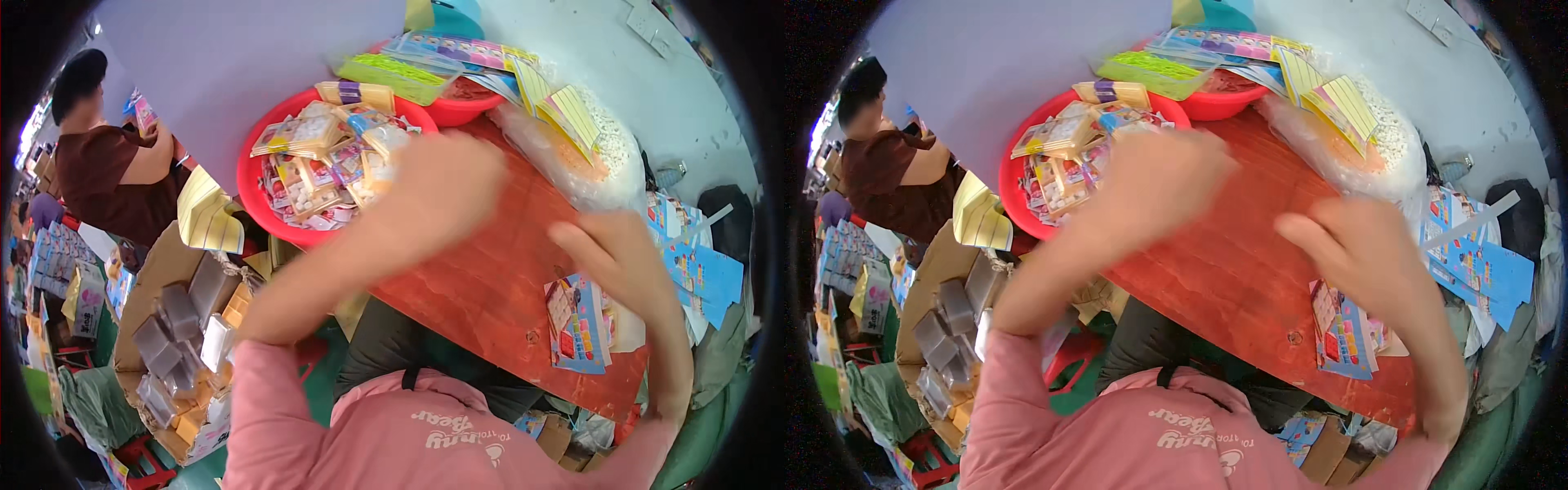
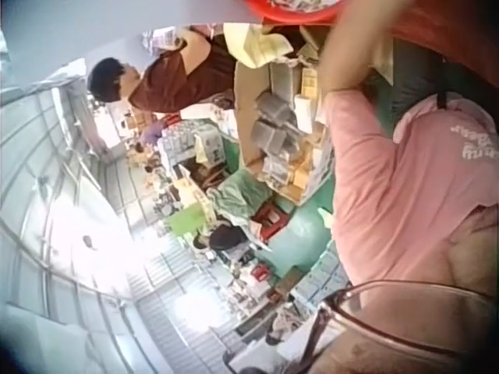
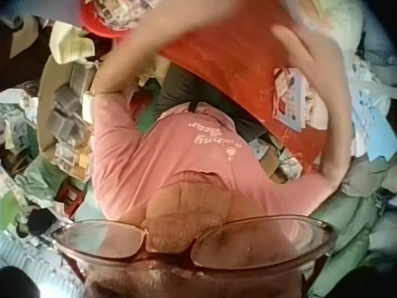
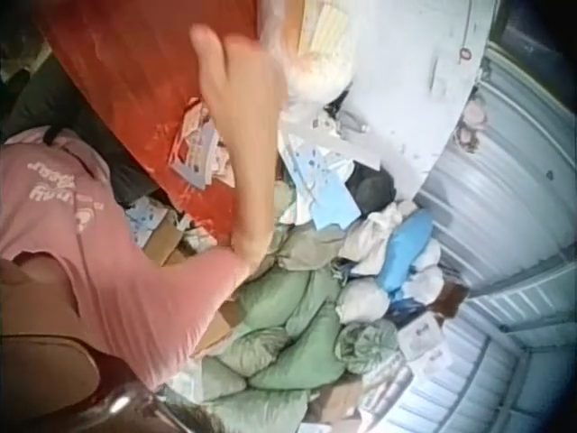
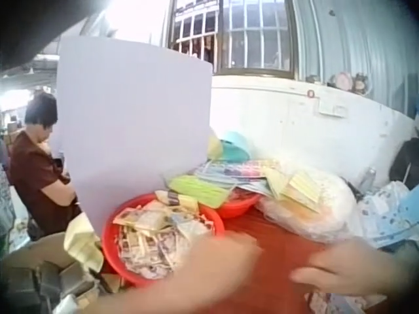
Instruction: Labeling small toy packages and placing them into a larger cardboard display box.
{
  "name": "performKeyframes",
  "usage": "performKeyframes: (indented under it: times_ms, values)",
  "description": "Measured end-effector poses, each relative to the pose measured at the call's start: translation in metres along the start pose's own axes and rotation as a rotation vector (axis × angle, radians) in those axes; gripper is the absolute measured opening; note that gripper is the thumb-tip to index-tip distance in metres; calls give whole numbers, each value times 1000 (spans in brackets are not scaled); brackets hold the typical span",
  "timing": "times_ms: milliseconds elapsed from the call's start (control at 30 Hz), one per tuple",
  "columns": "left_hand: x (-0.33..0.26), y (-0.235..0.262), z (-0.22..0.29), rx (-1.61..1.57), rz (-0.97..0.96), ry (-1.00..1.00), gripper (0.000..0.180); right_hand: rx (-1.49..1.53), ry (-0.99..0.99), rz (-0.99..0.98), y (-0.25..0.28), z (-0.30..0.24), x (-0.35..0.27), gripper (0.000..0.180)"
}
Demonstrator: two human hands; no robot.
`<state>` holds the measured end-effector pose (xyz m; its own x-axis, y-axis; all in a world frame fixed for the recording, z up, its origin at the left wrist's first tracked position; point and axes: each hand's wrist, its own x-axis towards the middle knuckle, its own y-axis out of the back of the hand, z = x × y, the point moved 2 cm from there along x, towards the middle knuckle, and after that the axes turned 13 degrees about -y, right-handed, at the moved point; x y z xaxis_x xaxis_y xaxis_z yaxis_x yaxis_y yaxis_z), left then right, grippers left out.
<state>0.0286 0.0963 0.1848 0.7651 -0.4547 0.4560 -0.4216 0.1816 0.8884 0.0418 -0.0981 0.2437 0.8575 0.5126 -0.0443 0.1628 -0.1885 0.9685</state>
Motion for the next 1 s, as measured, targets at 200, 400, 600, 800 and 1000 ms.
performKeyframes:
  times_ms: [200,400,600,800,1000]
  values:
    - [-100,-11,-218,99,-241,239,49,1,191,-64,-84,-62,170,45]
    - [-103,-17,-253,-552,-587,283,58,18,64,-212,-141,-81,258,72]
    - [-89,-24,-246,-185,-683,55,82,139,69,-227,-155,-70,286,79]
    - [-98,-31,-239,-193,-650,98,74,505,54,-194,-138,-73,262,60]
    - [-103,-23,-232,-196,-522,176,71,1209,-160,-573,-126,-58,250,39]
